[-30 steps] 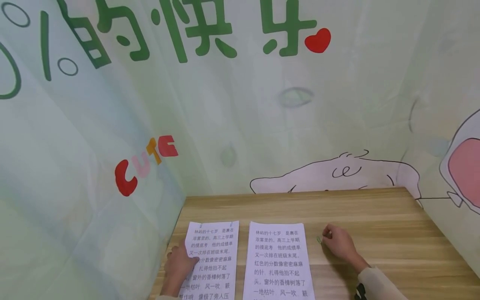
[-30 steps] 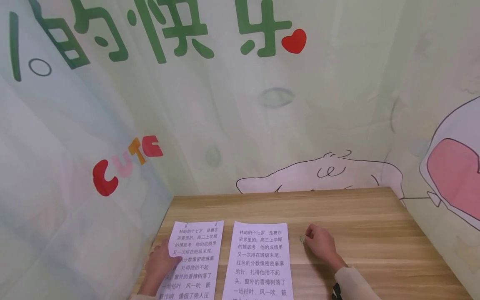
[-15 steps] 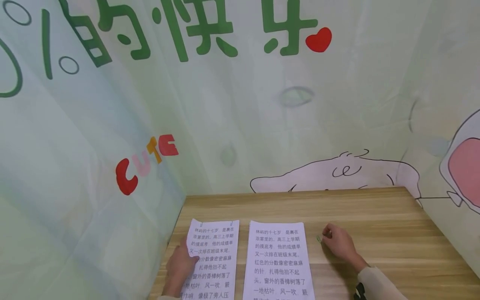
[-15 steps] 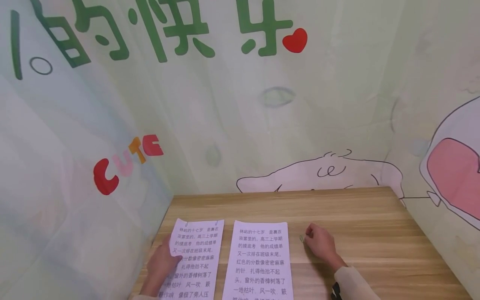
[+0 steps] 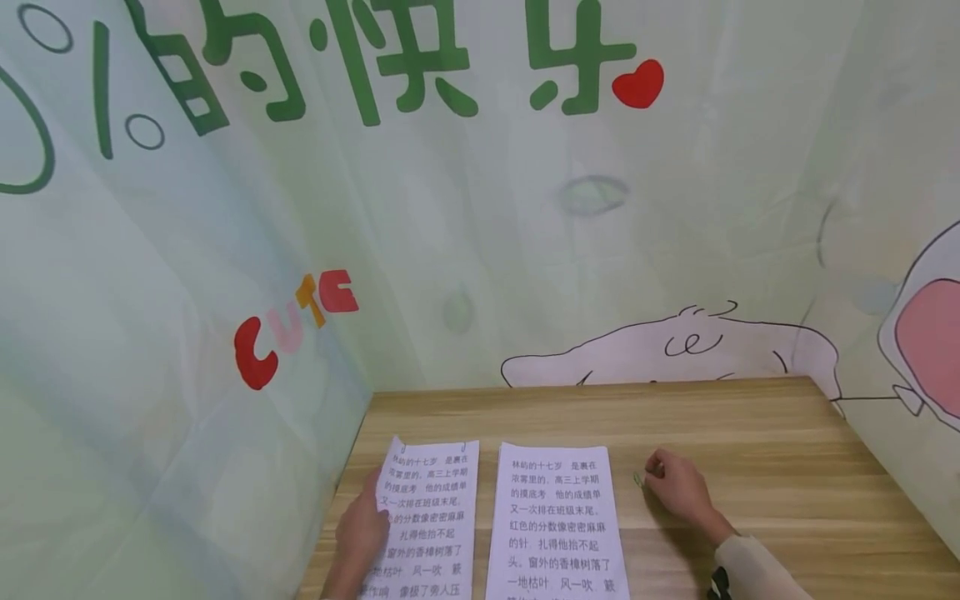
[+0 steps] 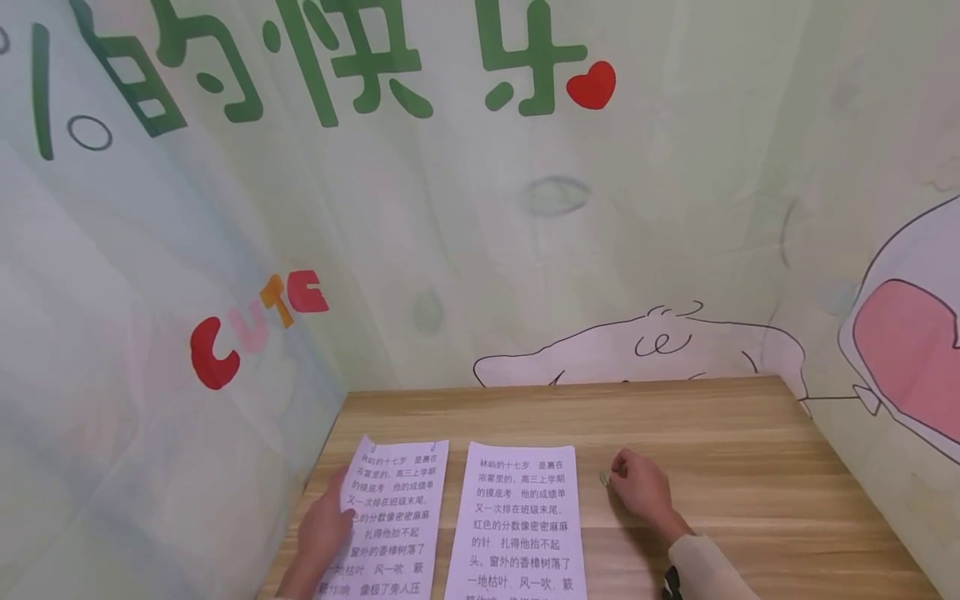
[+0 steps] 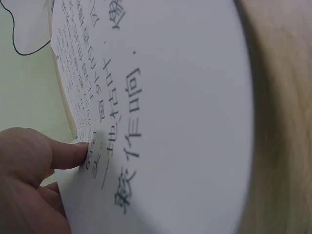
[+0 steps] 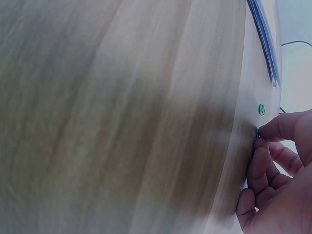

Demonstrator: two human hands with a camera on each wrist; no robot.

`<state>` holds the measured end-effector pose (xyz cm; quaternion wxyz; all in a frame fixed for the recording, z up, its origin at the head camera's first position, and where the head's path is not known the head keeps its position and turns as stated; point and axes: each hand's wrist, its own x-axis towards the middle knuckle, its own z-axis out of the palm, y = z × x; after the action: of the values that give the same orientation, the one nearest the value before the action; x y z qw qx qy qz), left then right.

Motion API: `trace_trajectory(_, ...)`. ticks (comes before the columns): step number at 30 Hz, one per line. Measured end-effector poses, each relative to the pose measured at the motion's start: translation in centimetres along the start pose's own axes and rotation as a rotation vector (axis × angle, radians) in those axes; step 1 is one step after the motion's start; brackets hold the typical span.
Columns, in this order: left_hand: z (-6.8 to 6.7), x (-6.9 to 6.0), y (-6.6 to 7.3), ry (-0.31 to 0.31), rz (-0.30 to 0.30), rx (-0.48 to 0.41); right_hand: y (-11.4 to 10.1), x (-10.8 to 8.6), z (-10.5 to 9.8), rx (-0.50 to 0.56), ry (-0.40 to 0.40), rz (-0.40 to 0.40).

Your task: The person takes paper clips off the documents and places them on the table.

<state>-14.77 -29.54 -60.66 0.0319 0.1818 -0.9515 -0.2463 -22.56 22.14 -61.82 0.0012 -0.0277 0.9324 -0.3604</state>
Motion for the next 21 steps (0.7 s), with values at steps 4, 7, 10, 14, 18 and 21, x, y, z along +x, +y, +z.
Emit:
trace_trajectory(4,-0.8,-0.3,-0.4,0.006,0.062,-0.015,-0.1,0.0,-0.1,0.004,0.001,-0.002)
trace_trajectory(7,-1.3,-0.6,-0.7,0.013,0.093,-0.062,-0.2,0.0,-0.1,0.006,0.002,-0.009)
trace_trajectory(10,-1.9,-0.6,-0.8,0.003,0.09,-0.144,-0.2,0.0,-0.2,0.008,0.003,-0.014)
trace_trajectory(14,-2.9,-0.4,-0.4,-0.001,0.091,-0.233,-0.2,0.0,-0.2,0.006,0.0,-0.012)
trace_trajectory(18,-3.9,-0.6,0.4,-0.012,0.087,-0.276,-0.2,0.0,-0.2,0.007,0.002,-0.013)
trace_trajectory(21,-4.7,-0.9,0.9,-0.042,0.066,-0.318,-0.3,0.0,-0.2,0.009,0.001,-0.012)
